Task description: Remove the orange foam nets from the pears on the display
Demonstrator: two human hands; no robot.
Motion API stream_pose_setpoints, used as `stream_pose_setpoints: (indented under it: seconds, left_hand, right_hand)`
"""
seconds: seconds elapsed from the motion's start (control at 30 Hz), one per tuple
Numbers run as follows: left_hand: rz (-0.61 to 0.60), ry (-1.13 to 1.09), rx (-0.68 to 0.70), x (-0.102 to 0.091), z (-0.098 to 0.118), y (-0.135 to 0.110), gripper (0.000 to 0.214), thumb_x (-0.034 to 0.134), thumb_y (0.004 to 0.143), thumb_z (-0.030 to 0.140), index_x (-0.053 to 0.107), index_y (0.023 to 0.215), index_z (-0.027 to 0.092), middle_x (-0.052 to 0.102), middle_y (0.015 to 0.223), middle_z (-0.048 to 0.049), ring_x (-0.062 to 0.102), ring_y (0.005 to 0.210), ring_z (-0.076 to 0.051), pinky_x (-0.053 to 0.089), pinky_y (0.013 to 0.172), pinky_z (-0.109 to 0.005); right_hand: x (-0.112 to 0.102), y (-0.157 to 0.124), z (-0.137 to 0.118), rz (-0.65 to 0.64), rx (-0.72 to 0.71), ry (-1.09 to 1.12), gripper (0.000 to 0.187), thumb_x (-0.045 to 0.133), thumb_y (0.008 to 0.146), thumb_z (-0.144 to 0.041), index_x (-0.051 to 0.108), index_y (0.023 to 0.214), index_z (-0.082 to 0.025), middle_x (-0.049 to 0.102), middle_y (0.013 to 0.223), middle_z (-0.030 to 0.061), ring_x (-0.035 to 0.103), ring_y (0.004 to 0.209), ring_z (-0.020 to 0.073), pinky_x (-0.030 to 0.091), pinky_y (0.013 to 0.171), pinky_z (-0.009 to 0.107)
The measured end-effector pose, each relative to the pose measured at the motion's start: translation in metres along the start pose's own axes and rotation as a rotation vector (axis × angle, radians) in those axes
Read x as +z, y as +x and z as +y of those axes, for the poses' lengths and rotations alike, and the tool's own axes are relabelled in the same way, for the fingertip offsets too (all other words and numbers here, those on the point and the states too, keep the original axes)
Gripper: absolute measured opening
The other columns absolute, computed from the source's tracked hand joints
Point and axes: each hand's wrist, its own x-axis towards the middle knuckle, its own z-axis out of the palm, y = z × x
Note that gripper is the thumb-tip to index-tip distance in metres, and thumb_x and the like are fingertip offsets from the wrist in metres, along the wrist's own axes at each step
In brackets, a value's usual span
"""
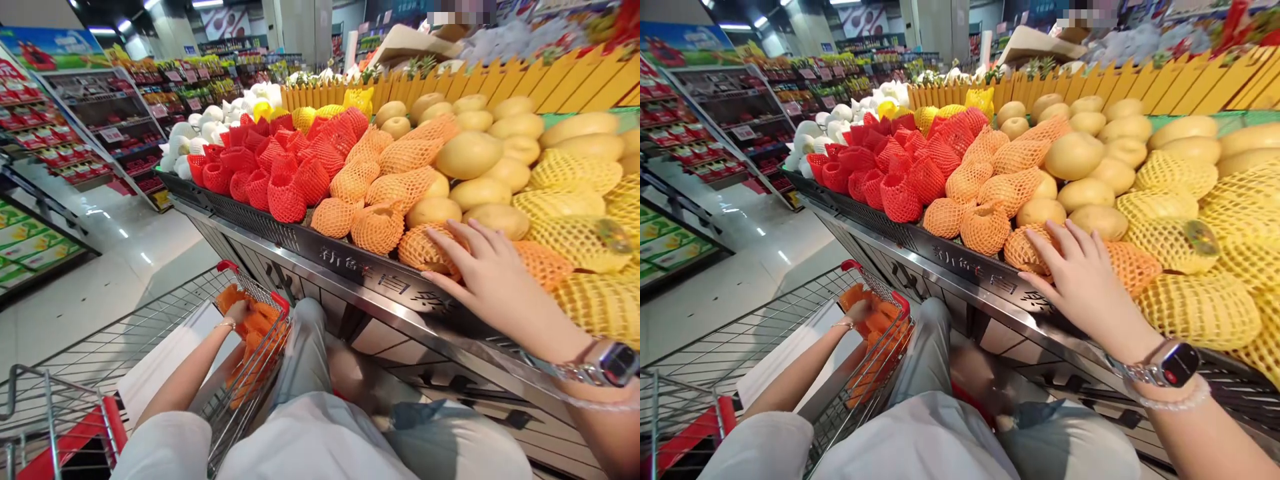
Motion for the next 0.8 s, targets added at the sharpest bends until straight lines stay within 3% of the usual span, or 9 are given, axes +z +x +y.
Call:
stream_pose_setpoints:
  seconds: [0.1,0.23,0.33,0.4,0.47,0.57,0.67,0.8]
  left_hand:
    - [0.056,0.065,0.018,-0.041,0.004,-0.003,0.010,0.049,0.085,0.021,0.057,0.085,0.015,0.066,0.079,-0.0093,0.060,0.075,-0.021,0.044,0.071,-0.032]
    - [0.186,0.119,0.102,-0.104,0.019,-0.021,0.012,0.038,0.087,0.024,0.049,0.086,0.020,0.064,0.088,-0.0102,0.059,0.082,-0.024,0.041,0.076,-0.033]
    - [0.304,0.050,0.164,-0.139,0.040,-0.044,0.012,0.036,0.087,0.031,0.044,0.082,0.023,0.062,0.084,-0.0053,0.058,0.077,-0.022,0.041,0.071,-0.032]
    - [0.368,-0.095,0.224,-0.149,0.057,-0.058,0.015,0.037,0.088,0.037,0.041,0.082,0.024,0.058,0.078,-0.0013,0.056,0.071,-0.020,0.041,0.067,-0.030]
    - [0.397,-0.262,0.296,-0.151,0.075,-0.066,0.017,0.038,0.088,0.041,0.040,0.083,0.025,0.055,0.074,0.0015,0.054,0.068,-0.018,0.042,0.064,-0.029]
    - [0.416,-0.442,0.401,-0.141,0.108,-0.067,0.018,0.042,0.088,0.042,0.041,0.083,0.025,0.050,0.072,0.0028,0.050,0.065,-0.017,0.040,0.061,-0.028]
    - [0.368,-0.530,0.525,-0.124,0.145,-0.055,0.019,0.043,0.088,0.042,0.043,0.081,0.025,0.047,0.072,0.0021,0.047,0.065,-0.017,0.040,0.062,-0.028]
    - [0.249,-0.671,0.647,-0.095,0.193,-0.033,0.021,0.042,0.088,0.045,0.043,0.081,0.025,0.047,0.074,0.0009,0.047,0.068,-0.017,0.040,0.064,-0.029]
  right_hand:
    - [-0.008,-0.002,-0.019,0.120,0.063,0.135,0.054,0.040,0.091,-0.048,0.044,0.138,-0.022,0.036,0.146,0.0160,0.026,0.139,0.0384,0.022,0.112,0.061]
    - [-0.007,-0.010,-0.057,0.221,0.061,0.440,0.048,0.049,0.090,-0.038,0.043,0.137,-0.031,0.044,0.142,0.0091,0.031,0.139,0.0304,0.024,0.114,0.057]
    - [0.012,-0.019,-0.087,0.220,0.056,0.681,0.042,0.052,0.089,-0.032,0.049,0.131,-0.032,0.054,0.133,0.0076,0.044,0.130,0.0269,0.031,0.112,0.054]
    - [0.033,-0.025,-0.106,0.177,0.128,0.862,0.033,0.051,0.090,-0.030,0.054,0.124,-0.031,0.061,0.123,0.0072,0.054,0.119,0.0248,0.042,0.105,0.049]
    - [0.054,-0.029,-0.122,0.107,0.256,1.053,0.025,0.051,0.091,-0.032,0.060,0.114,-0.029,0.066,0.112,0.0068,0.062,0.106,0.0231,0.050,0.094,0.043]
    - [0.078,-0.031,-0.135,0.101,0.487,1.299,0.024,0.052,0.090,-0.038,0.063,0.109,-0.027,0.068,0.107,0.0063,0.065,0.099,0.0222,0.052,0.091,0.039]
    - [0.085,-0.034,-0.135,0.171,0.627,1.464,0.030,0.049,0.090,-0.043,0.062,0.111,-0.026,0.068,0.109,0.0057,0.065,0.100,0.0221,0.051,0.090,0.037]
    - [0.083,-0.043,-0.129,0.232,0.791,1.426,0.032,0.057,0.083,-0.046,0.063,0.106,-0.026,0.070,0.094,0.0037,0.066,0.084,0.0220,0.055,0.076,0.034]
